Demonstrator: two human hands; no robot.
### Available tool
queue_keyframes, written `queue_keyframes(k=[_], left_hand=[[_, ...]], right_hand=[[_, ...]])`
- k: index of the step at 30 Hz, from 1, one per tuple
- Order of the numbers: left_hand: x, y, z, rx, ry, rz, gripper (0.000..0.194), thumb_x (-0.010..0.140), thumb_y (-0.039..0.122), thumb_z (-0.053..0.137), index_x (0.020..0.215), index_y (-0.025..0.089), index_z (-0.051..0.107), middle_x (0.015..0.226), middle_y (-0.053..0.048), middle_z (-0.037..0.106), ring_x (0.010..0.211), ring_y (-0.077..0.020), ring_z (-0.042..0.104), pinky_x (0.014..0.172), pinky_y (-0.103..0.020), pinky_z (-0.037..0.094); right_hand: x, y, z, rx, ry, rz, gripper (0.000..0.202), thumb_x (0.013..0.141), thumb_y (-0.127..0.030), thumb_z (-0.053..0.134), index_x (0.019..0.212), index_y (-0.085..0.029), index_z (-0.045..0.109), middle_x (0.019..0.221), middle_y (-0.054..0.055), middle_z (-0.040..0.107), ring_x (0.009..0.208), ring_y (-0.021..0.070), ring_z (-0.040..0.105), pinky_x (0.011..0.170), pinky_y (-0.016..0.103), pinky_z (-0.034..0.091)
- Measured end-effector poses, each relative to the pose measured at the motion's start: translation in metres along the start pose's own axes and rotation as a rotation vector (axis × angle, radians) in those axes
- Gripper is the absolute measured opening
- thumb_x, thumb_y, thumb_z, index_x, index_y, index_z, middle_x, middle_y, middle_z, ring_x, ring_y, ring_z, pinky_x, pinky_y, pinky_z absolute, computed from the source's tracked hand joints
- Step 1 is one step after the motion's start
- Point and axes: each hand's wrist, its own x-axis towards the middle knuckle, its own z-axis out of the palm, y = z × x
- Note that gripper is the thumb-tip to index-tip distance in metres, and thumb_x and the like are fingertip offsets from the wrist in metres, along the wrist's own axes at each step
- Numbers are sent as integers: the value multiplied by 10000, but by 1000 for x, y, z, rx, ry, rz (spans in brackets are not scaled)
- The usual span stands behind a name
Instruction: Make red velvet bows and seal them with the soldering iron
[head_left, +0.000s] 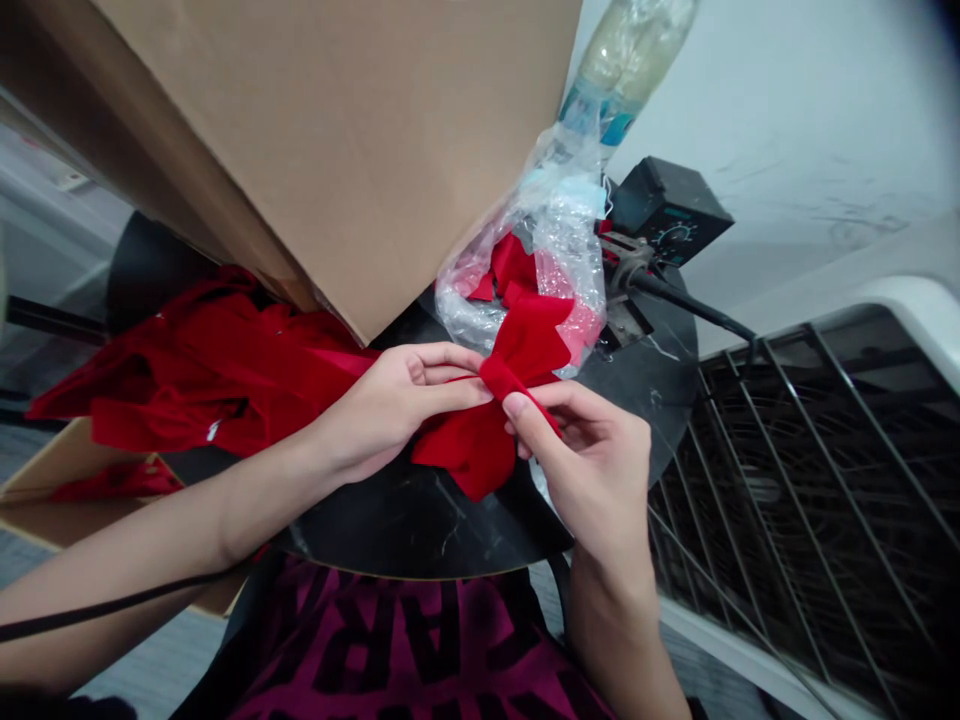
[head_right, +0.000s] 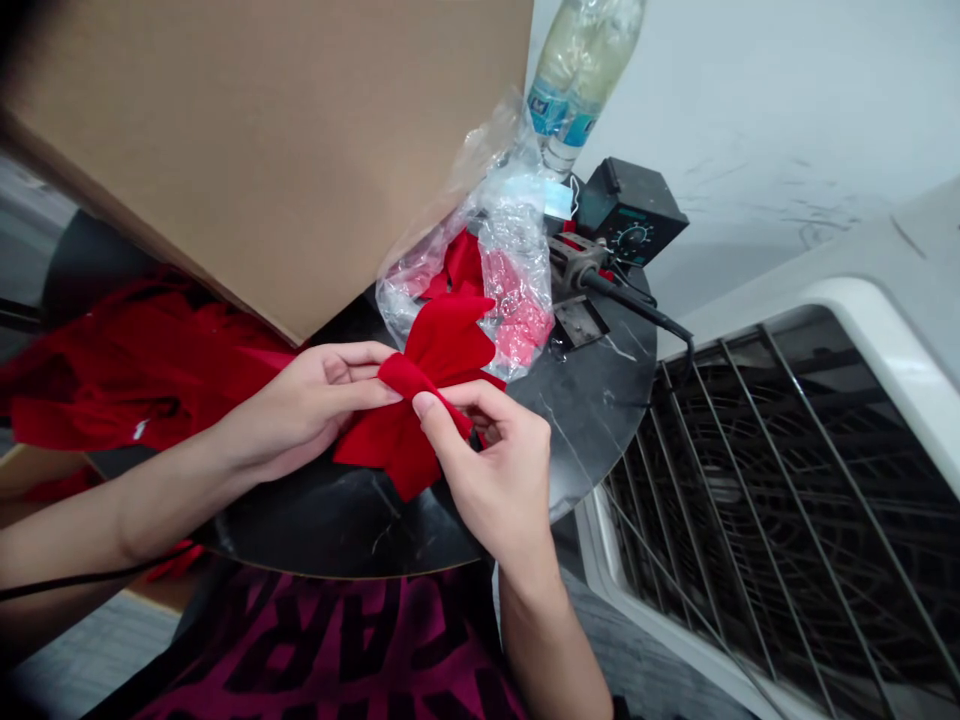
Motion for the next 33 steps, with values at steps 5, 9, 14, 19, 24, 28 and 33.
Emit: queue_keyframes(k=[5, 9, 14, 19, 24, 28, 33], left_hand=[[0, 1, 0, 1, -2, -30, 169, 815, 112, 856, 960, 148, 778, 928, -58, 847, 828, -164, 802, 850, -240, 621], [0, 0, -1, 7, 32, 3, 165, 794, 106, 874, 794, 153, 716, 806, -32, 829, 708, -133, 775, 726, -197, 600], [-1, -2, -4, 132, 15, 73, 245, 772, 108, 887, 987, 153, 776, 988, -54, 841, 936, -199, 806, 913, -282, 624], [-2, -2, -7, 252, 5, 136, 425, 740, 55, 893, 1097, 211, 722, 961, 2, 828, 923, -159, 794, 878, -237, 622], [-4, -1, -3, 344, 11, 198, 368, 719, 92, 925, 1010, 195, 723, 991, 2, 812, 957, -165, 779, 897, -234, 608], [-6, -2, 2, 360, 152, 208, 221, 776, 232, 919, 867, 177, 725, 907, -15, 814, 898, -193, 789, 855, -264, 626], [-6, -3, 2, 313, 209, 251, 233, 778, 289, 925, 813, 187, 720, 839, -2, 812, 819, -182, 779, 775, -256, 629]], right_hand=[[0, 0, 0, 9, 4, -6, 121, 905, -314, 800, 838, -215, 782, 737, -3, 736, 581, 114, 618, 575, 246, 539], [1, 0, 0, -3, -6, -4, 136, 904, -318, 800, 824, -213, 768, 726, -4, 729, 579, 112, 606, 568, 247, 524], [5, -1, -4, -3, -56, 53, 163, 878, -334, 813, 788, -206, 770, 696, 1, 718, 557, 115, 601, 539, 243, 519], [6, -5, -10, -90, -109, 77, 179, 884, -351, 807, 790, -200, 788, 675, -5, 709, 535, 99, 574, 521, 225, 480], [4, -9, -13, -192, -117, 61, 185, 909, -379, 785, 840, -210, 816, 705, 4, 732, 562, 116, 595, 525, 239, 469], [3, -9, -11, -178, -120, 73, 193, 905, -382, 790, 841, -202, 816, 687, 7, 737, 546, 122, 612, 528, 243, 491], [1, 2, -2, -56, -22, 66, 163, 889, -377, 814, 884, -216, 794, 783, 17, 761, 650, 150, 675, 617, 272, 560]])
